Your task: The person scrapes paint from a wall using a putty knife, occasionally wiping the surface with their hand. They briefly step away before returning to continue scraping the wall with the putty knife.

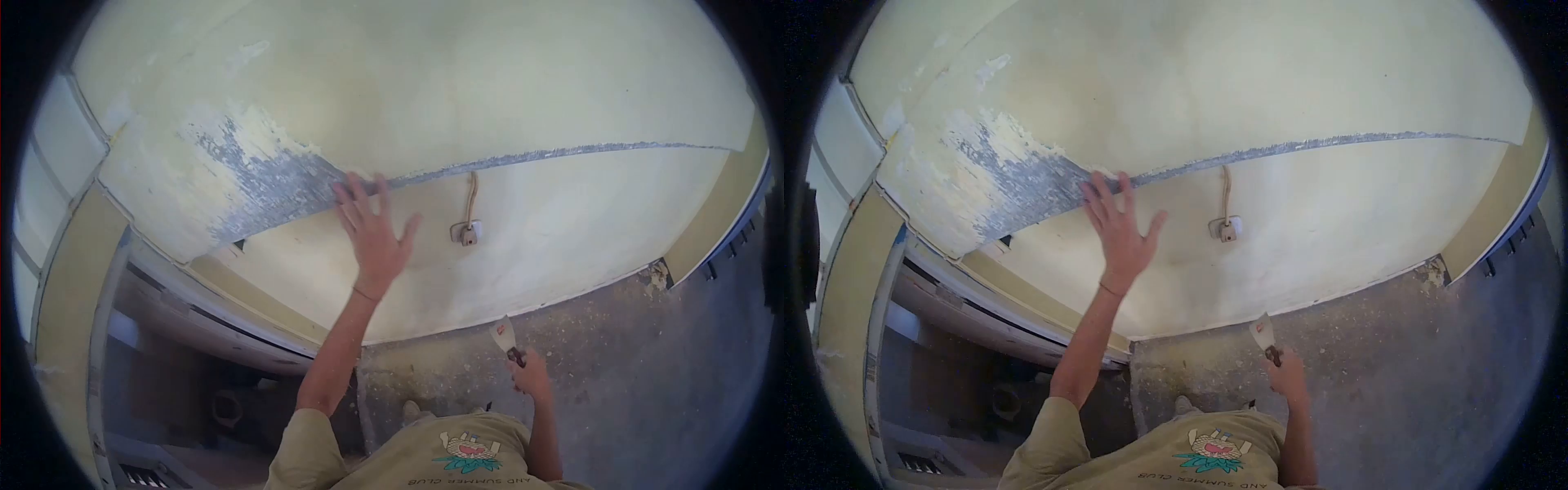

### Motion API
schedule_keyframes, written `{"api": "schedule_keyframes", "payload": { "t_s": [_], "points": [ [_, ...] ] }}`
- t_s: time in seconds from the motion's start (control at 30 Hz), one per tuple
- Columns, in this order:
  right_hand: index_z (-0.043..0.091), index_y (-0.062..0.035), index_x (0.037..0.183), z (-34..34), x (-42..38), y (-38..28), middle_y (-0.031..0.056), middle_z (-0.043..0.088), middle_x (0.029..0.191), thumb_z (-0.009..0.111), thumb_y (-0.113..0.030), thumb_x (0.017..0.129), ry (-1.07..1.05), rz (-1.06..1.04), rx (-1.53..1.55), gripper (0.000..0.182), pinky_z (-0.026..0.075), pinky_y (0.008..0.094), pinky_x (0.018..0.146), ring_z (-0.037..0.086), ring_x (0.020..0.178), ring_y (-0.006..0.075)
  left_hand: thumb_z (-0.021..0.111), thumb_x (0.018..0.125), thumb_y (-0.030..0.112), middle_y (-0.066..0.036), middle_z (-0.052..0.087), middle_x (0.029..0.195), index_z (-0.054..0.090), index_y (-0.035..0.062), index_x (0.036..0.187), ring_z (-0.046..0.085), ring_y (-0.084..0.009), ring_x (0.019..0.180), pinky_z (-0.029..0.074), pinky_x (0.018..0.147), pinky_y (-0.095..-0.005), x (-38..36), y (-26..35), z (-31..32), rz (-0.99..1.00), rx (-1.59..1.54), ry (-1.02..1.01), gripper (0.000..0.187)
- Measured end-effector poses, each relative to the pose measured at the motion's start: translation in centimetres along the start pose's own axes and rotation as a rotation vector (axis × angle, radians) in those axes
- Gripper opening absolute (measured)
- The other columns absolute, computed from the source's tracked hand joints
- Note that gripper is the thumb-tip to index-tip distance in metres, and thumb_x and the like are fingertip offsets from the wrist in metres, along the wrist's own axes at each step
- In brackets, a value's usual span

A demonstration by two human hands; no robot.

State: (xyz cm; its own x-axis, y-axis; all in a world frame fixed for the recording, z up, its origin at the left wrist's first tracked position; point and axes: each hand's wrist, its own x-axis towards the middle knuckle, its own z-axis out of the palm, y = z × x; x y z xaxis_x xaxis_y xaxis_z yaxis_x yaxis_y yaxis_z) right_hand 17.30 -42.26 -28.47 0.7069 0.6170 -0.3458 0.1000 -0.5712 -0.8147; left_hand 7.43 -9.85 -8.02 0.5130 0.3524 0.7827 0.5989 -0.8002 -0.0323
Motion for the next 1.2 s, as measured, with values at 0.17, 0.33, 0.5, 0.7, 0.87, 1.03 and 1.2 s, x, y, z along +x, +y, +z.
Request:
{"api": "schedule_keyframes", "payload": {
  "t_s": [0.17, 0.33, 0.5, 0.7, 0.87, 1.03, 1.2],
  "points": [
    [0.056, 0.0054, 0.096, 0.5, -2.1, 2.3, 0.0125, 0.062, 0.064, 0.070, -0.017, 0.083, -0.014, 0.084, -0.014, 0.029, 0.046, 0.0340, 0.040, 0.062, 0.046, 0.0200, 0.058, 0.089, 0.049, -0.026, 0.004, 0.158, 0.011, -0.0056, 0.151, 0.000, -0.0493, 0.144, 0.005, 0.113, -0.0628, -0.6, 0.6, 1.2, -0.111, -0.028, -0.002, 0.095],
    [0.058, 0.0055, 0.093, -0.7, -2.5, 2.6, 0.0136, 0.063, 0.065, 0.071, -0.018, 0.081, -0.109, 0.115, -0.008, 0.029, 0.048, 0.0336, 0.042, 0.064, 0.049, 0.0208, 0.058, 0.089, 0.048, -0.026, 0.004, 0.158, 0.010, -0.0066, 0.150, 0.001, -0.0468, 0.145, 0.004, 0.113, -0.0616, 0.3, 0.3, 0.1, -0.119, 0.000, 0.046, 0.095],
    [0.059, 0.0066, 0.094, -0.1, -0.7, 6.3, 0.0141, 0.064, 0.067, 0.072, -0.019, 0.080, -0.020, 0.038, -0.134, 0.032, 0.050, 0.0350, 0.047, 0.066, 0.052, 0.0214, 0.059, 0.088, 0.049, -0.025, 0.004, 0.159, 0.010, -0.0039, 0.151, 0.001, -0.0457, 0.146, 0.005, 0.113, -0.0608, 0.4, 1.1, -0.4, -0.162, 0.042, 0.032, 0.096],
    [0.062, 0.0055, 0.095, -0.2, 0.0, 7.6, 0.0162, 0.066, 0.068, 0.072, -0.024, 0.081, -0.003, -0.044, -0.186, 0.034, 0.052, 0.0365, 0.050, 0.066, 0.052, 0.0235, 0.062, 0.086, 0.044, -0.024, 0.004, 0.159, 0.009, -0.0032, 0.152, 0.002, -0.0454, 0.146, 0.007, 0.113, -0.0600, 0.8, 0.8, -0.8, -0.179, 0.038, 0.034, 0.096],
    [0.066, 0.0029, 0.082, -0.9, -1.3, 6.6, 0.0146, 0.065, 0.061, 0.071, -0.024, 0.081, -0.081, 0.092, -0.182, 0.027, 0.053, 0.0359, 0.052, 0.067, 0.053, 0.0233, 0.067, 0.081, 0.042, -0.024, 0.005, 0.159, 0.009, -0.0036, 0.152, 0.004, -0.0455, 0.146, 0.010, 0.113, -0.0598, 0.3, 1.6, -1.0, -0.157, 0.040, 0.022, 0.103],
    [0.068, 0.0036, 0.079, -0.6, -2.2, 6.9, 0.0136, 0.066, 0.060, 0.069, -0.026, 0.081, -0.203, 0.138, -0.174, 0.030, 0.054, 0.0361, 0.053, 0.068, 0.053, 0.0232, 0.075, 0.072, 0.033, -0.023, 0.004, 0.159, 0.005, -0.0018, 0.152, 0.004, -0.0439, 0.146, 0.012, 0.113, -0.0605, -0.7, 1.1, -0.4, -0.275, 0.121, -0.111, 0.112],
    [0.060, -0.0027, 0.124, -1.0, -3.1, 7.6, 0.0116, 0.069, 0.108, 0.061, -0.033, 0.092, -0.354, 0.174, -0.350, 0.044, 0.052, 0.0406, 0.066, 0.067, 0.085, 0.0244, 0.076, 0.069, 0.030, -0.024, 0.005, 0.159, 0.007, -0.0001, 0.153, 0.004, -0.0428, 0.147, 0.011, 0.113, -0.0607, -2.2, -3.8, -0.2, -0.482, 0.118, 0.053, 0.113]
  ]
}}
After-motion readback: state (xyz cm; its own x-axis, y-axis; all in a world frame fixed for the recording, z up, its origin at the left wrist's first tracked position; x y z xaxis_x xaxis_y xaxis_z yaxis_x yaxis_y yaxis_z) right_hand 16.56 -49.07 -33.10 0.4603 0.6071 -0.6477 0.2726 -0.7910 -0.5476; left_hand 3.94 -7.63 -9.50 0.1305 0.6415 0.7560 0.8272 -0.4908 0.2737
